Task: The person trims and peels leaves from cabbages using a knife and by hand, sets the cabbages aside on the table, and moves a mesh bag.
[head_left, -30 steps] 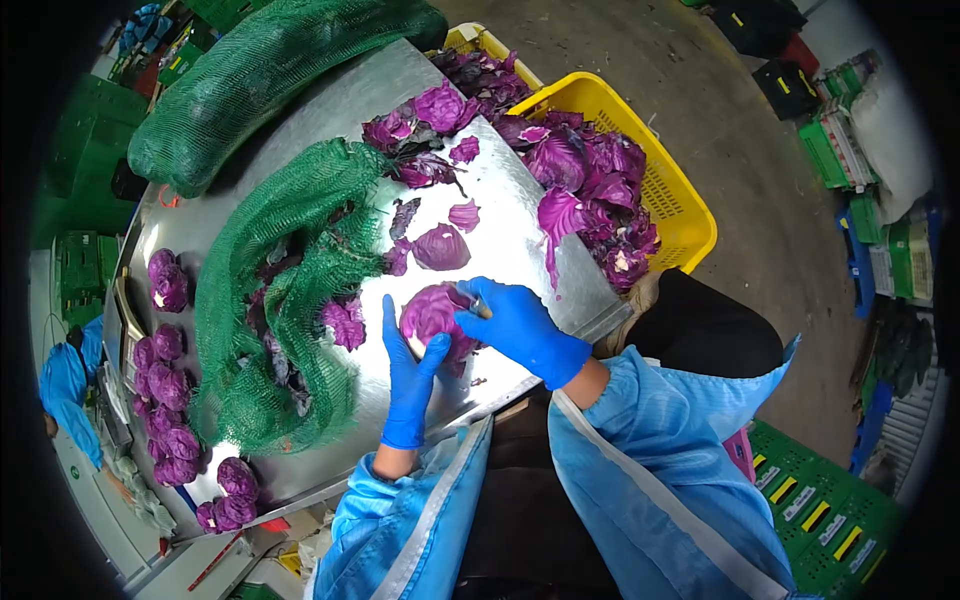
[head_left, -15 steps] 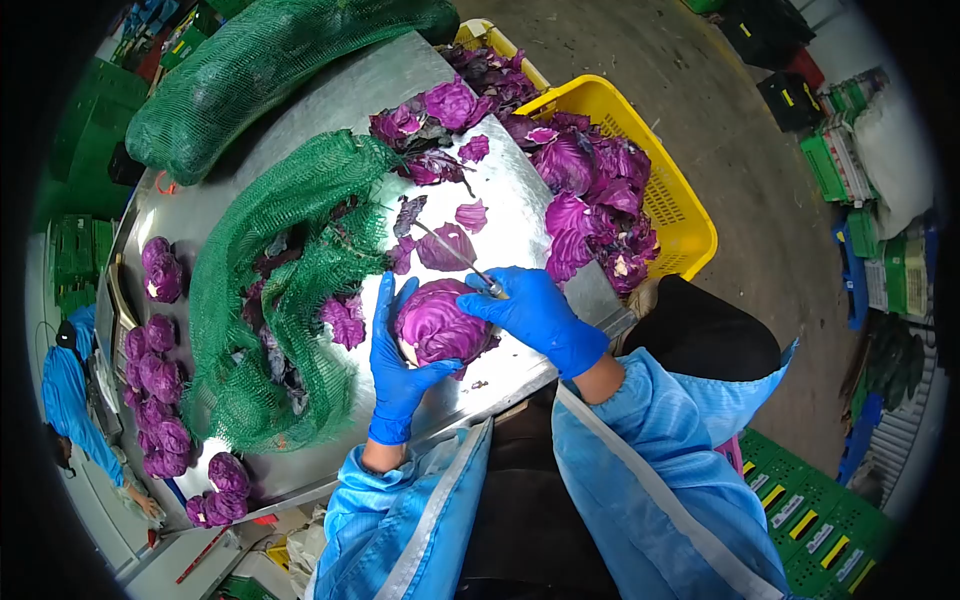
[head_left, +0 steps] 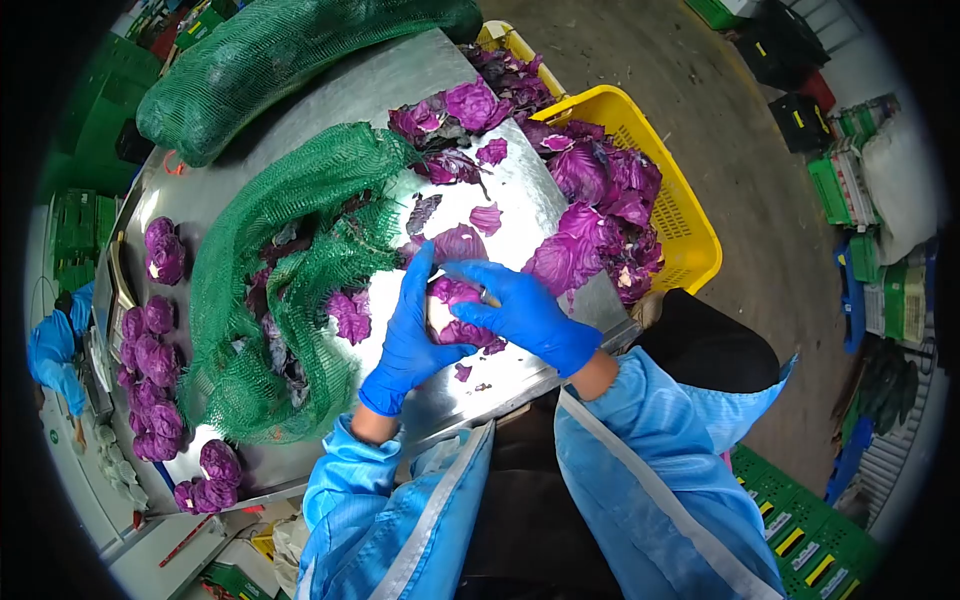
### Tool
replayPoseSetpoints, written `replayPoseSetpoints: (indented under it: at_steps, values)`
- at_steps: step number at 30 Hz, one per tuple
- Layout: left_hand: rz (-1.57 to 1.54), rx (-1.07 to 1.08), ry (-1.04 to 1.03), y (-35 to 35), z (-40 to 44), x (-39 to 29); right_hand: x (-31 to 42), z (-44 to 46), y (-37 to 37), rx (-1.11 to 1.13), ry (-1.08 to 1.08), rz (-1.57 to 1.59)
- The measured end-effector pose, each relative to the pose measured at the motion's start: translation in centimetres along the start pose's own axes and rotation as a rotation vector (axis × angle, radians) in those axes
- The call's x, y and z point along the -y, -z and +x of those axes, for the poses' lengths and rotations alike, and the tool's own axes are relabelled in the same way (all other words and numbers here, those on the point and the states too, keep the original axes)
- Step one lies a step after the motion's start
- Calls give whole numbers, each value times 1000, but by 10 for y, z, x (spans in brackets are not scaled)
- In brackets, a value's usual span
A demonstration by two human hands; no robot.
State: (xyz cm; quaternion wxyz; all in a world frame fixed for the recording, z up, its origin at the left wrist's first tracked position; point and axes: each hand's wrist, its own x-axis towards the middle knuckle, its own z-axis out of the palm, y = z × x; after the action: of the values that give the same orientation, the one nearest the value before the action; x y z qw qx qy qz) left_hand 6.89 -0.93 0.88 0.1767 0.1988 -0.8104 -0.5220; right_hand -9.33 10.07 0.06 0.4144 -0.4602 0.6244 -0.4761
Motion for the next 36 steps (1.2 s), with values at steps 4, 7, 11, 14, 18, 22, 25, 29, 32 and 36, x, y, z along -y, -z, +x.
replayPoseSetpoints:
  at_steps: [4, 7, 11, 14, 18, 22, 25, 29, 32, 36]
  values:
    - [-368, -147, 272, -13, -20, -3, -7, -13, -1, -216, -70, 87]
    - [-607, -306, 418, -46, -13, -14, 6, -23, 4, -294, -153, -143]
    - [-135, -207, 342, -45, 1, -15, 28, -35, 16, -282, -112, -641]
    - [-166, -155, 367, -43, 7, -14, 20, -39, 14, -185, -144, -864]
    - [-165, -156, 364, -41, 8, -15, 4, -43, 5, -245, -19, -959]
    - [-88, -177, 345, -52, -4, 0, -33, -29, 13, -305, 13, -935]
    - [112, -192, 181, -60, -21, -19, -39, -6, 34, -381, -142, -586]
    - [60, -215, 182, -57, -35, -3, 13, -6, 10, -247, -260, -549]
    - [-155, -166, 297, -48, -22, -6, 26, -25, 4, -232, -179, -681]
    - [23, -129, 355, -44, -4, -20, 23, -46, 3, -173, -195, -819]
